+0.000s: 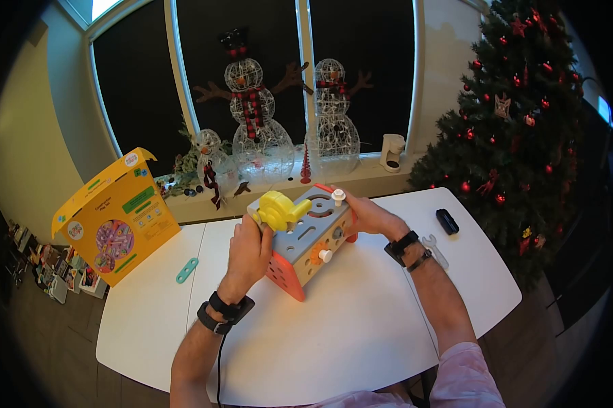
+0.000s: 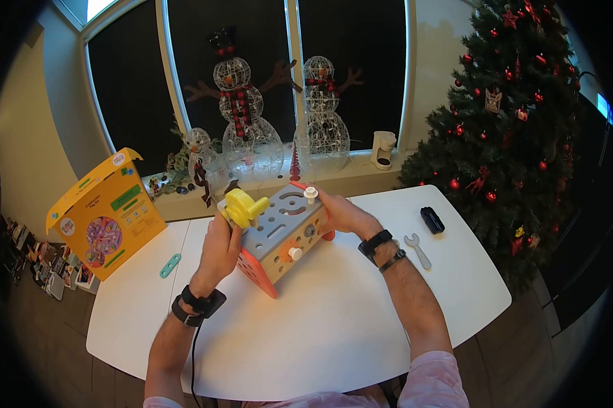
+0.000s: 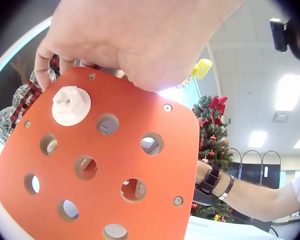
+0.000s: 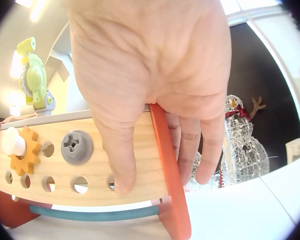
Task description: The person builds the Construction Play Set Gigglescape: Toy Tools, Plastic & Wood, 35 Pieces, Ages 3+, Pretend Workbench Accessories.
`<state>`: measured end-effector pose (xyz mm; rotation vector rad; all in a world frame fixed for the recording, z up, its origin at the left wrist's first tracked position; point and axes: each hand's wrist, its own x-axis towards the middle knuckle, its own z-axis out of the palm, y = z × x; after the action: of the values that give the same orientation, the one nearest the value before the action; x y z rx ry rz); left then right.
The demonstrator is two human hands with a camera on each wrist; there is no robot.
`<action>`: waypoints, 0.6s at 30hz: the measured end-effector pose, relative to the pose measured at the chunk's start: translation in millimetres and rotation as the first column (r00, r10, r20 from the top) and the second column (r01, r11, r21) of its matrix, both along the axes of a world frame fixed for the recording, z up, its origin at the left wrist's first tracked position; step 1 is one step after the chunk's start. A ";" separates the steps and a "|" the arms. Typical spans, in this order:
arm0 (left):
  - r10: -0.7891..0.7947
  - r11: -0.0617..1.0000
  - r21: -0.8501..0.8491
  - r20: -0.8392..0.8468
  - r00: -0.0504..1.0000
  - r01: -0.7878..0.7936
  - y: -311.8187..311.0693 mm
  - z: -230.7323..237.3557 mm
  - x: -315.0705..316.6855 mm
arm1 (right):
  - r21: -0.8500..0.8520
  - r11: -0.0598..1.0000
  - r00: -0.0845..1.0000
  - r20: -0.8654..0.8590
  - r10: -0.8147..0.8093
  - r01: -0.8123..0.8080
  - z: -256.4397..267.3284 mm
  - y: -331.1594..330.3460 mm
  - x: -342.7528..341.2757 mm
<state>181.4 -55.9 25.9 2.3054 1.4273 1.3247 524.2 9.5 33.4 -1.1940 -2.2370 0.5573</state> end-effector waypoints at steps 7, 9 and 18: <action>-0.003 1.000 -0.005 -0.002 1.000 0.003 1.3 -1.0 -1.4 | 0.027 1.000 1.000 0.017 -0.004 0.003 -1.6 1.5 0.7; -0.007 1.000 0.000 -0.007 1.000 0.007 1.4 -1.1 -1.8 | 0.022 1.000 1.000 0.019 0.000 0.000 0.7 0.6 0.3; -0.233 0.929 -0.252 0.167 0.958 0.269 -5.6 27.8 -22.2 | -0.009 1.000 1.000 0.014 -0.003 0.003 11.2 -9.0 -2.2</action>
<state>159.2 -61.5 53.7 2.0925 1.1441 1.1083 522.0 0.6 44.6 -1.2090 -2.2463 0.5604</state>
